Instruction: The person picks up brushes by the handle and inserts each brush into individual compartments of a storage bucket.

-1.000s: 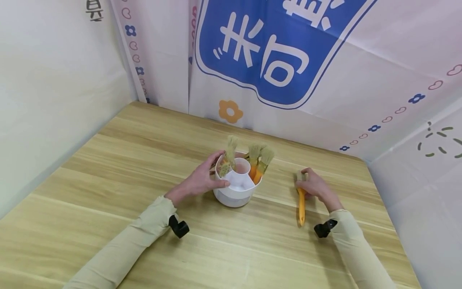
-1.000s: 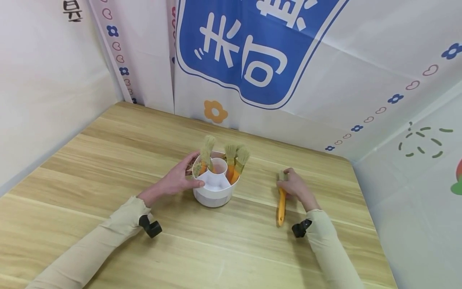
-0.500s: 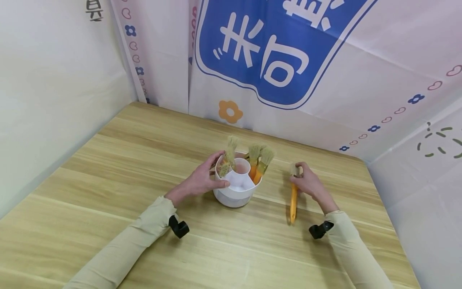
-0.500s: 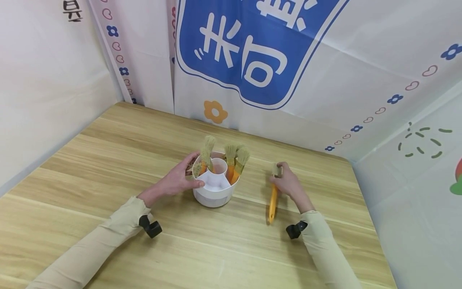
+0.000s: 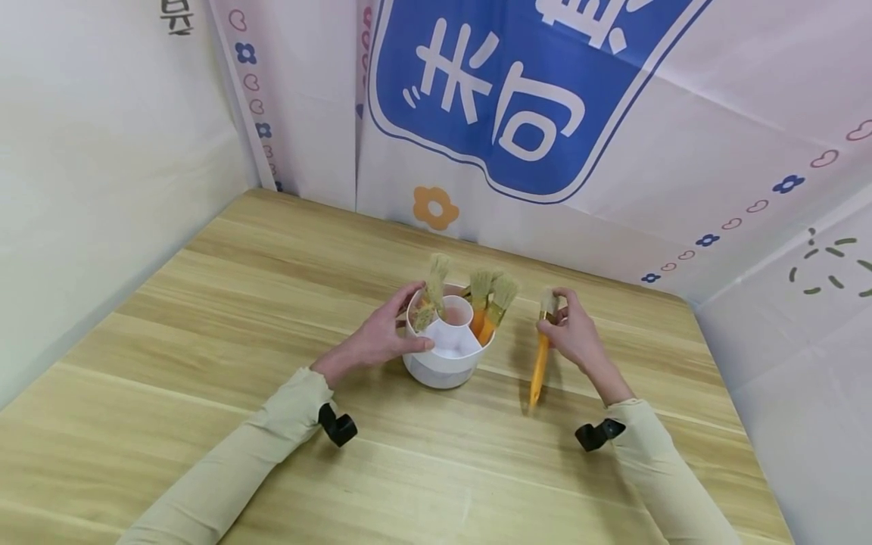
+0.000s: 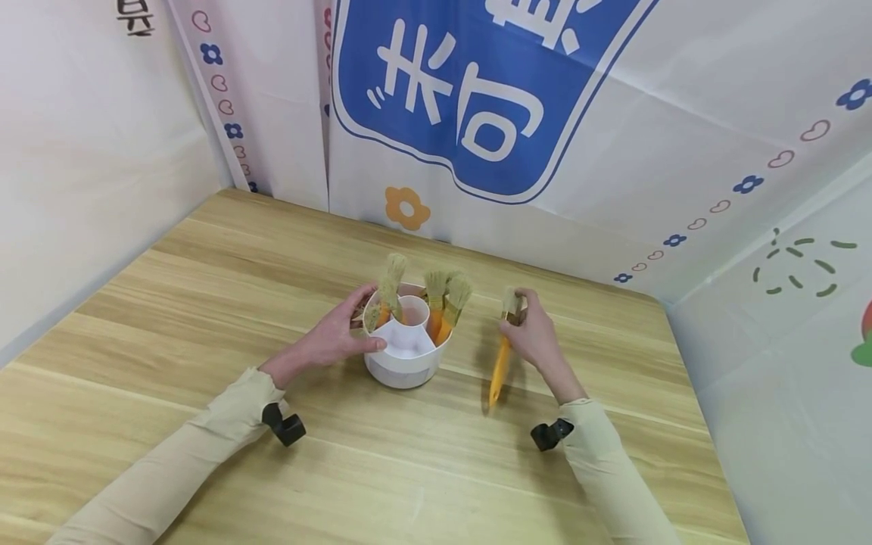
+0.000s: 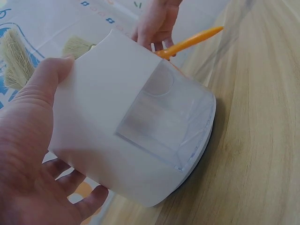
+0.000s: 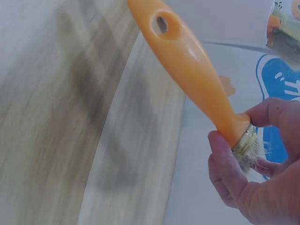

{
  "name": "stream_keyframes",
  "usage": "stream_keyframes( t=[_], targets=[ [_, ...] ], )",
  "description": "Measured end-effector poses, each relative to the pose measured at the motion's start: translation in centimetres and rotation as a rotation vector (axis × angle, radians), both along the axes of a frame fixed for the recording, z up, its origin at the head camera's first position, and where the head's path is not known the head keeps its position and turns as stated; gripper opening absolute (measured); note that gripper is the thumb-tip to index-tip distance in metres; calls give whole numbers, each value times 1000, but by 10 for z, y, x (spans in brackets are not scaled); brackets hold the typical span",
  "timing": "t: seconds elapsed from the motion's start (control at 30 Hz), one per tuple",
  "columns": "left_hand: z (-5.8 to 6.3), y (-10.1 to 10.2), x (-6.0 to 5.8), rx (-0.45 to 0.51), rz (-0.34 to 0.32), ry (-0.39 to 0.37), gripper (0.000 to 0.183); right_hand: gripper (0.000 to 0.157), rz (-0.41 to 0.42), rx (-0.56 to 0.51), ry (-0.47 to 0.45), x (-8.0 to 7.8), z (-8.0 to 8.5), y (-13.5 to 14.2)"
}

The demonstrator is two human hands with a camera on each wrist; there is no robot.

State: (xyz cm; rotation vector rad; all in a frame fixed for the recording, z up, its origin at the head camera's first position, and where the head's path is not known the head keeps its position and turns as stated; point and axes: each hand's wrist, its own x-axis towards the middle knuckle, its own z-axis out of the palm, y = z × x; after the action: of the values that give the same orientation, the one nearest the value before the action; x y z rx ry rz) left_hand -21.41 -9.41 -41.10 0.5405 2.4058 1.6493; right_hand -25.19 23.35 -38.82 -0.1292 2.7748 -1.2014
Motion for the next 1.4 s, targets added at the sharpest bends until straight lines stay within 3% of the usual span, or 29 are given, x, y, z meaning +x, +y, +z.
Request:
stream_keyframes(
  t=[0.83,1.07,1.4],
  targets=[
    [-1,0,-1,16,-4,25,93,64,-92,-247,212,18,30,-28],
    [-1,0,-1,18,-4,20,93,64,-119,-349,245,20,38,-34],
    [-1,0,0,36,-9,20,92,63,-106,-406,269,23,50,-42]
  ],
)
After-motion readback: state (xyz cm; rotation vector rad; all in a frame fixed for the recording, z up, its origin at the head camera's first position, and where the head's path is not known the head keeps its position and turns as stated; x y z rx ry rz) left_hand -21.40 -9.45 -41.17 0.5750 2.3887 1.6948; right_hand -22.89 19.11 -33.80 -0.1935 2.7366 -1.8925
